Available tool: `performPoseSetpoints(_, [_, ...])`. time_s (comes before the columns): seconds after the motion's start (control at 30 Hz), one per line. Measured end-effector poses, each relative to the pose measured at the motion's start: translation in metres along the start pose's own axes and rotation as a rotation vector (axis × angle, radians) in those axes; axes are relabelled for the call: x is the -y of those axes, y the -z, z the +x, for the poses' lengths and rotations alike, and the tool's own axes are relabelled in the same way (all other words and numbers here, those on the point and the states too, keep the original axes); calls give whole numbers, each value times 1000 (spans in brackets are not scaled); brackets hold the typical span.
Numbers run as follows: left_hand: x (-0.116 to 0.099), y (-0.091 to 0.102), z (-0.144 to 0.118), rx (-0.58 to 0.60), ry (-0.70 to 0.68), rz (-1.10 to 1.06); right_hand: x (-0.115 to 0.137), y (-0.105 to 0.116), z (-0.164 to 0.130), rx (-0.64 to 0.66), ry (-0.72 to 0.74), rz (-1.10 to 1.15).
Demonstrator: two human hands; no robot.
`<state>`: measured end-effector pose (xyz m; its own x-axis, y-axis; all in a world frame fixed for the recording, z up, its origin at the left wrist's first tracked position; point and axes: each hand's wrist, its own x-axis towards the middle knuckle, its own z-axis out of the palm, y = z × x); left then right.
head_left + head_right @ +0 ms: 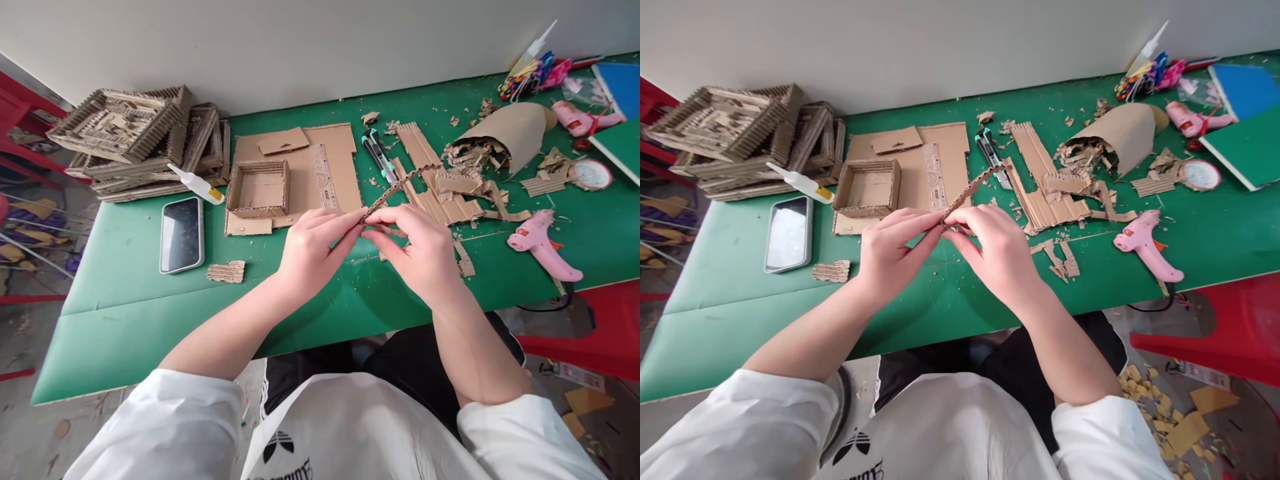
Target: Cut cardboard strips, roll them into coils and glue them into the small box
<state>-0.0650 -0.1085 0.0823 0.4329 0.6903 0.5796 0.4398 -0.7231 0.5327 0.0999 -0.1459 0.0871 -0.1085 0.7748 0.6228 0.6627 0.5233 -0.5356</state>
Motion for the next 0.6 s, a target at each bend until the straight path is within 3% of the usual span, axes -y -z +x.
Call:
performPoseSetpoints(0.2, [0,3,1,1,-50,5,0,-1,0,-157,110,-76])
performPoseSetpoints(0.37, [-3,7,4,19,-27,-55,0,-2,1,-190,209,-70])
performPoseSetpoints(0.6, [-4,7,4,14,-3,-56,0,-3,0,-222,194,8])
